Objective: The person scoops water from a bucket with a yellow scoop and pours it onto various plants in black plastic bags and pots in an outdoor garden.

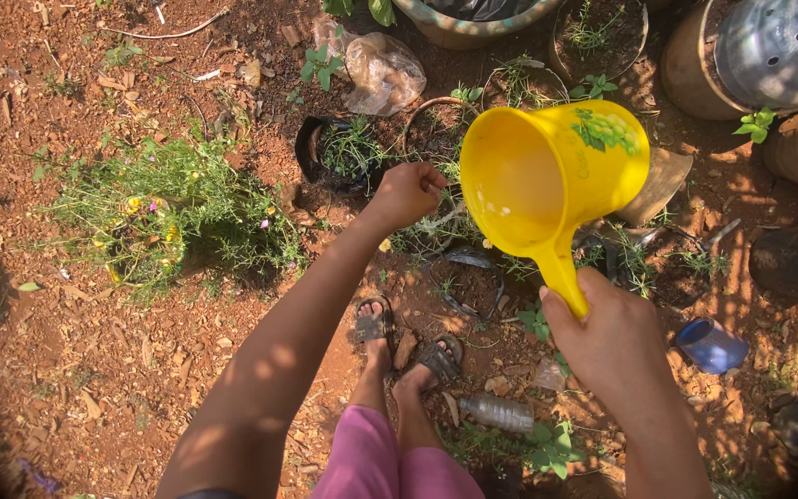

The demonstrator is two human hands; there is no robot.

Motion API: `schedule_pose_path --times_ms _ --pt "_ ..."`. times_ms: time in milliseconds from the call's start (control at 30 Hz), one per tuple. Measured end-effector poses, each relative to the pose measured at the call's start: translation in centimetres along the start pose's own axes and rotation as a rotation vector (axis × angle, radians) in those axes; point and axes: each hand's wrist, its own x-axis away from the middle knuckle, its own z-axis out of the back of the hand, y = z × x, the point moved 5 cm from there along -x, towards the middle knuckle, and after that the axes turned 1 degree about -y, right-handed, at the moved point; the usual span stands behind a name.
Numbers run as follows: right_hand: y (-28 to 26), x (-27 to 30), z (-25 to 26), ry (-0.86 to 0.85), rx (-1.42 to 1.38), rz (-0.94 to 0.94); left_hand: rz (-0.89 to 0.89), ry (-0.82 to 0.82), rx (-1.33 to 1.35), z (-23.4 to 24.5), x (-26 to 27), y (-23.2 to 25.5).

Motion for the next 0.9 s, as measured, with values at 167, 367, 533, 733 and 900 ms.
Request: schedule_pose_path --times_ms 167,367,533,733,900 --pt "-1.2 0.2 0.7 0.064 -0.031 0.077 -0.011 -0.049 0.061 -0.3 0.2 -0.1" --pt "-1.4 0.8 1.3 0.065 -0.102 0.102 -0.148 0.039 -0.117 0.2 0.9 1.5" --pt "1.7 0.9 1.6 -0.096 -0.340 -0.171 0.024 -0.080 0.011 -1.0 1.5 2.9" --pt "5.7 2.2 3.6 -0.064 -0.349 -0.304 -0.117 -0.116 -0.041 -5.4 0.0 5.8" --pt "8.5 2.8 5.4 0.067 -0.100 -0.358 -0.277 -0.174 -0.025 -11.1 -1.6 8.9"
